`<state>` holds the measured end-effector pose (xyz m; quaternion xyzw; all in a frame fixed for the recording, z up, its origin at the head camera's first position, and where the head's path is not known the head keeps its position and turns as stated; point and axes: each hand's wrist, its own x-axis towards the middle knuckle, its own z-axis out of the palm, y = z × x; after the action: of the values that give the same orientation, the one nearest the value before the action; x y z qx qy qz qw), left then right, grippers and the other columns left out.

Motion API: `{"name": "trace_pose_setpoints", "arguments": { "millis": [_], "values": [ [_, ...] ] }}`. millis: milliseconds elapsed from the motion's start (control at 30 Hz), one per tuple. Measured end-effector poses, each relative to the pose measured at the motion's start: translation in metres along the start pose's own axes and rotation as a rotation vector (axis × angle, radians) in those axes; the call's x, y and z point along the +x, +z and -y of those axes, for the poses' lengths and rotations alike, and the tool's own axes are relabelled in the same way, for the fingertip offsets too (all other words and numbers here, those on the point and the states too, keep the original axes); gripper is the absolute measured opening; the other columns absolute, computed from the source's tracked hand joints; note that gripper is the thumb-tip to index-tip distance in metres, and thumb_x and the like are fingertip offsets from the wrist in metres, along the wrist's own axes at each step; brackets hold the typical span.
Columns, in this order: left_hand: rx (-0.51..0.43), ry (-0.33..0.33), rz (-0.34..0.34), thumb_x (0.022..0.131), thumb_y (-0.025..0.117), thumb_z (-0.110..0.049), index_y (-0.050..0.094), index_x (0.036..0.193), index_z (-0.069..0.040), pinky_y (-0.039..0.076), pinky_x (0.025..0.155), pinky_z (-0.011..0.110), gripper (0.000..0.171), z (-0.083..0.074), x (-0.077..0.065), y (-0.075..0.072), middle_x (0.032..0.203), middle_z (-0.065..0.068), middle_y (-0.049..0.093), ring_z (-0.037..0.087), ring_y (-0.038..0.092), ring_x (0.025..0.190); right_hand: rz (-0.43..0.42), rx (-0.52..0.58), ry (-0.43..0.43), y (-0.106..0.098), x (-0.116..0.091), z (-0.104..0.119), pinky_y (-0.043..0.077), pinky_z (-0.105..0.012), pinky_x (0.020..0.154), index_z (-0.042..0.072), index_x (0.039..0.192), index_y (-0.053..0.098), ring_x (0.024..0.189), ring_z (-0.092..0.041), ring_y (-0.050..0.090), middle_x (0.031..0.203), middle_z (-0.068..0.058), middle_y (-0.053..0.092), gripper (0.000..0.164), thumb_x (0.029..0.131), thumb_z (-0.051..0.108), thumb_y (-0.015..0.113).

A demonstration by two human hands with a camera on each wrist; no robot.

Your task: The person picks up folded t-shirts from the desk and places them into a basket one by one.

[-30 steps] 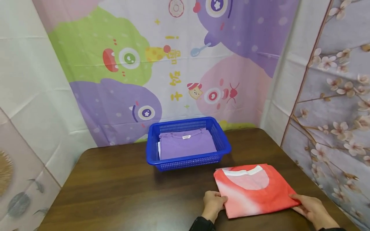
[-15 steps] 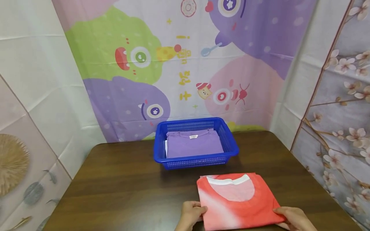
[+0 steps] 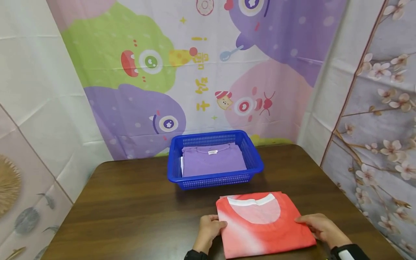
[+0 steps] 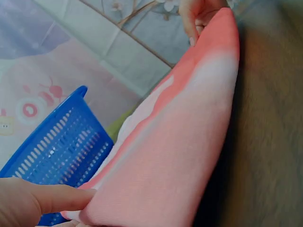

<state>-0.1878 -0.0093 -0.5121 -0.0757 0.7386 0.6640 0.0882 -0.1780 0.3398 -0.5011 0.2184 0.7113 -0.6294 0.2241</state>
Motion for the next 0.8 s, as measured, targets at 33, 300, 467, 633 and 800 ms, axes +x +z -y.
{"name": "trace_pose_setpoints", "arguments": {
  "millis": [33, 300, 467, 633, 800],
  "values": [
    [0.002, 0.001, 0.003, 0.076, 0.067, 0.003, 0.062, 0.100, 0.020, 0.057, 0.065, 0.029, 0.031, 0.000, 0.000, -0.003, 0.085, 0.023, 0.073, 0.014, 0.064, 0.072, -0.028, -0.007, -0.015, 0.005, -0.001, 0.001, 0.059, -0.032, 0.070, 0.004, 0.087, 0.069, 0.070, -0.010, 0.068, 0.073, 0.006, 0.070, 0.012, 0.081, 0.014, 0.072],
    [0.037, -0.016, -0.011, 0.077, 0.067, -0.001, 0.062, 0.103, 0.020, 0.057, 0.066, 0.029, 0.033, 0.003, -0.004, -0.032, 0.089, 0.024, 0.073, 0.014, 0.065, 0.075, -0.052, -0.067, -0.060, 0.041, -0.005, 0.006, 0.058, -0.031, 0.064, 0.001, 0.087, 0.069, 0.065, -0.009, 0.067, 0.068, 0.005, 0.068, 0.010, 0.083, 0.010, 0.066],
    [0.057, -0.030, -0.013, 0.079, 0.066, -0.004, 0.061, 0.107, 0.020, 0.057, 0.068, 0.029, 0.037, 0.008, -0.009, -0.056, 0.093, 0.023, 0.074, 0.013, 0.066, 0.077, -0.023, -0.085, -0.079, 0.065, -0.007, 0.009, 0.058, -0.029, 0.062, 0.000, 0.088, 0.068, 0.064, -0.008, 0.066, 0.067, 0.005, 0.067, 0.011, 0.082, 0.009, 0.065],
    [0.069, -0.034, -0.021, 0.081, 0.065, -0.004, 0.058, 0.111, 0.022, 0.059, 0.070, 0.032, 0.041, 0.010, -0.015, -0.082, 0.096, 0.026, 0.072, 0.016, 0.068, 0.078, 0.053, -0.081, -0.095, 0.089, -0.007, 0.010, 0.058, -0.028, 0.061, 0.001, 0.087, 0.066, 0.063, -0.007, 0.067, 0.066, 0.006, 0.067, 0.009, 0.083, 0.010, 0.064],
    [0.110, -0.065, -0.040, 0.082, 0.066, -0.005, 0.057, 0.113, 0.022, 0.059, 0.070, 0.032, 0.043, 0.011, -0.021, -0.110, 0.099, 0.026, 0.072, 0.016, 0.069, 0.080, 0.164, -0.084, -0.133, 0.112, -0.009, 0.009, 0.059, -0.029, 0.064, 0.005, 0.083, 0.065, 0.065, -0.007, 0.068, 0.067, 0.006, 0.068, 0.006, 0.084, 0.010, 0.063]
  ]
}}
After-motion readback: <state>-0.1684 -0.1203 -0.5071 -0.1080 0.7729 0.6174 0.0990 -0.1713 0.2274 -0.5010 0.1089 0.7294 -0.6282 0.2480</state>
